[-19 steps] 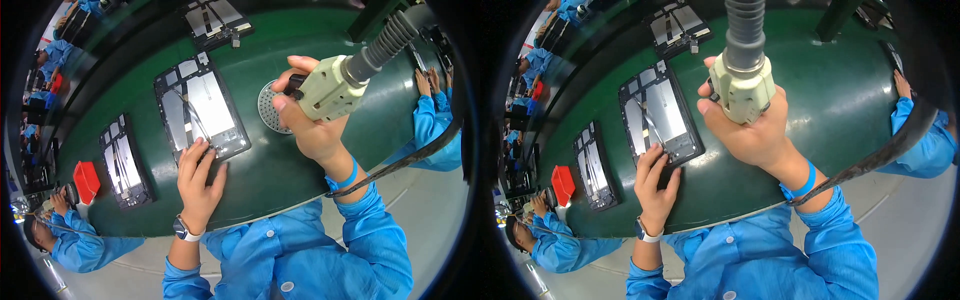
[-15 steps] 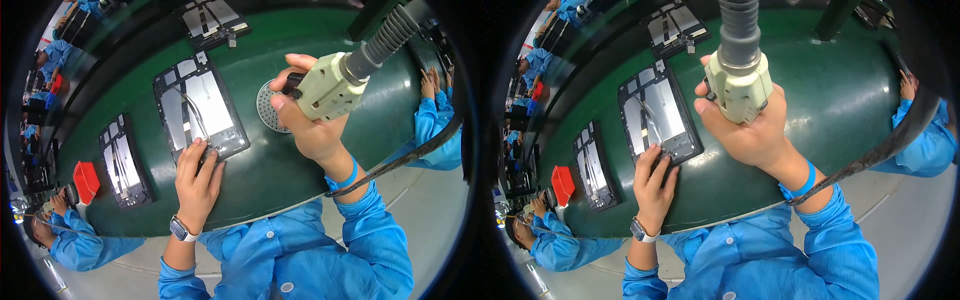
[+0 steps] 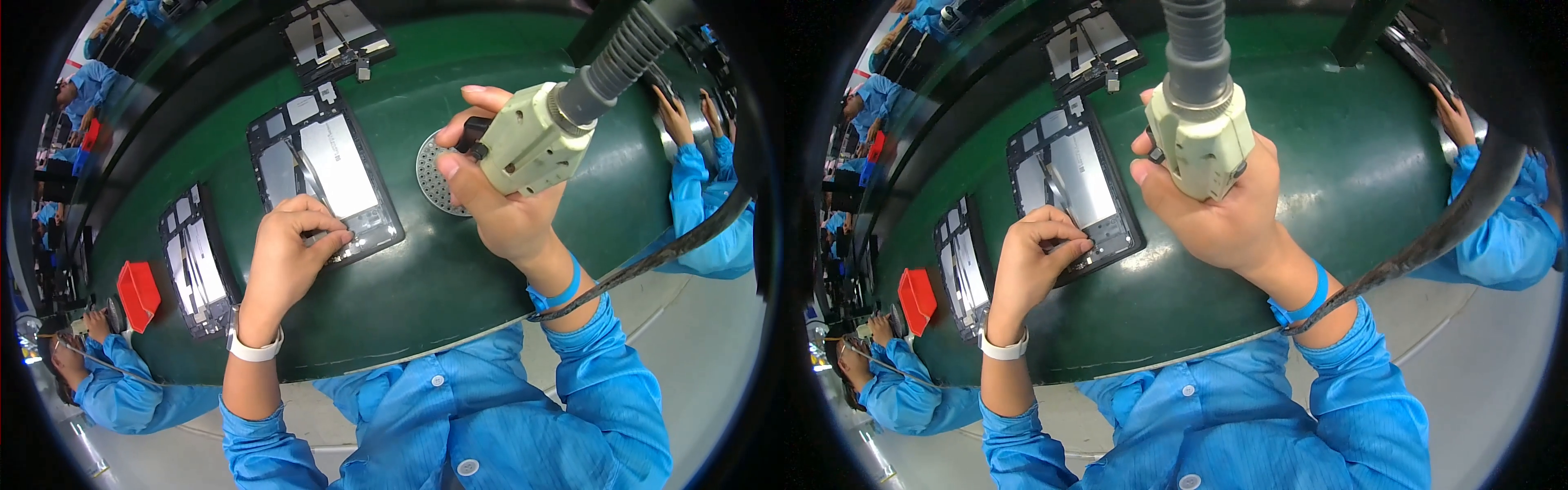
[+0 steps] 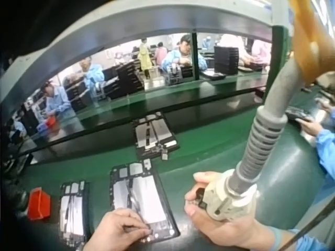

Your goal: The person assembles internal electronic components into tablet-sized screen panels by hand, securing them with screws using an electric screwdriver.

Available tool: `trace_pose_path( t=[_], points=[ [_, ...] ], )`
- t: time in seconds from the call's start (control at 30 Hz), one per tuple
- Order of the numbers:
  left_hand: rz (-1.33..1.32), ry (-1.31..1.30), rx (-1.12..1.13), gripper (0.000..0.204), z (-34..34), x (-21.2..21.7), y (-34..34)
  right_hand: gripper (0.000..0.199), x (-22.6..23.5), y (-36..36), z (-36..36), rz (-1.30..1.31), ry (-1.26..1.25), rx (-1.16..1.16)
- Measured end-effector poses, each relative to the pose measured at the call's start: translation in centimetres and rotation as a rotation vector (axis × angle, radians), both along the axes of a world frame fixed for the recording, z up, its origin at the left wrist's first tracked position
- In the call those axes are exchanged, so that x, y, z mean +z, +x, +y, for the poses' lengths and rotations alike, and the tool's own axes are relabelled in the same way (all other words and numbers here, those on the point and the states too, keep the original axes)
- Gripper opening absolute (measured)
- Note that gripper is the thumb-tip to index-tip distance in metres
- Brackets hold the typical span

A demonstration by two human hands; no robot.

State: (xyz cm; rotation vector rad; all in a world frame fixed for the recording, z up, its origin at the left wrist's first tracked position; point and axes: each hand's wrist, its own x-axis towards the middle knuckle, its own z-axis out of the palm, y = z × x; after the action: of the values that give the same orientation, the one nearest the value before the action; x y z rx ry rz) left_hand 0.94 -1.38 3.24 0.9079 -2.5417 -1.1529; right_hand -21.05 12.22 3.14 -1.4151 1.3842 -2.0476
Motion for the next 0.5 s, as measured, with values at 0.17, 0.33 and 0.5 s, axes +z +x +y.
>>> trace_pose_path(
  t=[0.17, 0.33, 0.5],
  points=[
    [-0.023, 0.039, 0.003, 0.008, -0.12, 0.07, -0.34, 0.059, 0.06, -0.19, -0.05, -0.024, 0.011, 0.004],
    [-0.038, 0.052, -0.010, 0.008, -0.38, 0.19, -0.42, 0.060, 0.06, -0.17, -0.08, 0.009, 0.022, -0.005],
    [-0.064, 0.090, -0.033, 0.008, -0.73, 0.60, -0.67, 0.059, -0.04, -0.10, -0.04, 0.001, 0.018, -0.012]
  ],
)
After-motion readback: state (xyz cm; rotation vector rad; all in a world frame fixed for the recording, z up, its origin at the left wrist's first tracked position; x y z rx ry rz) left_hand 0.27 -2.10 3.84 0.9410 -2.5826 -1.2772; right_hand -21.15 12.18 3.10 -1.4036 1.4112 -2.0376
